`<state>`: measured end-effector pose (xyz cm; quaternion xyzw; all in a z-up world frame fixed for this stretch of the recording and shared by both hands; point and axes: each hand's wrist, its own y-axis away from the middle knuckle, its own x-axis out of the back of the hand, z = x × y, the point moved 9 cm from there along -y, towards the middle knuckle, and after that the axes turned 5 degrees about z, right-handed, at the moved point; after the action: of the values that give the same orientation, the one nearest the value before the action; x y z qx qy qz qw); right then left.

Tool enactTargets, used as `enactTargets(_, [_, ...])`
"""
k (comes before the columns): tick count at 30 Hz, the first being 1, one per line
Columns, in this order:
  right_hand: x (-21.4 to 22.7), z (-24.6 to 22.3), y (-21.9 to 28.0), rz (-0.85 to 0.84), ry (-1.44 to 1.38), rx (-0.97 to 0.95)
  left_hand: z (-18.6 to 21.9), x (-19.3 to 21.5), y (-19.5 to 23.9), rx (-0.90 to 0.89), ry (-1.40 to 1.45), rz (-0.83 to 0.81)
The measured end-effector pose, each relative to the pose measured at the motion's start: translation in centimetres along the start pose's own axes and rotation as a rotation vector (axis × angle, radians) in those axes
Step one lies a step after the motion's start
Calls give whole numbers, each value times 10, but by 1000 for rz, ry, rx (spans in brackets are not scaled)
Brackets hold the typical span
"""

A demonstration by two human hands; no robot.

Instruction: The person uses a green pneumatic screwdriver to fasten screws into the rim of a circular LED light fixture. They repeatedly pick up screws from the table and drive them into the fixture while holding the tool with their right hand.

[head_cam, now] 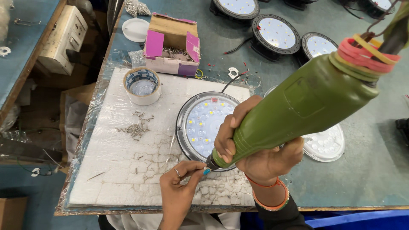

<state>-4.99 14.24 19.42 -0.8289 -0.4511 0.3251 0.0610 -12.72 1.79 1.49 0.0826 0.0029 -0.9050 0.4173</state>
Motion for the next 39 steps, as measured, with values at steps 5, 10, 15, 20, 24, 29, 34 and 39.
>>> enactTargets(5, [1, 3, 4, 12, 21, -28, -8, -1, 0, 69, 12, 4])
enactTargets(10, [3, 5, 5, 35, 19, -3, -11, -1, 2, -4, -3, 11])
enactTargets(15, [1, 2, 4, 4, 13, 6, 1, -10, 1, -92, -24, 27])
enactTargets(20, [13, -4, 7, 38, 58, 57, 38, -16, 4, -315, -249, 45])
enactTargets(24, [18, -5, 10, 28, 82, 97, 69, -18, 9, -562, -396, 93])
enactTargets(29, [16, 0, 9, 45, 103, 95, 75, -19, 7, -573, -474, 55])
enactTargets(34, [14, 11, 6, 43, 93, 37, 73, -15, 9, -590, -515, -35])
enactTargets(39, [11, 18, 6, 21, 91, 53, 68, -13, 9, -573, -558, -47])
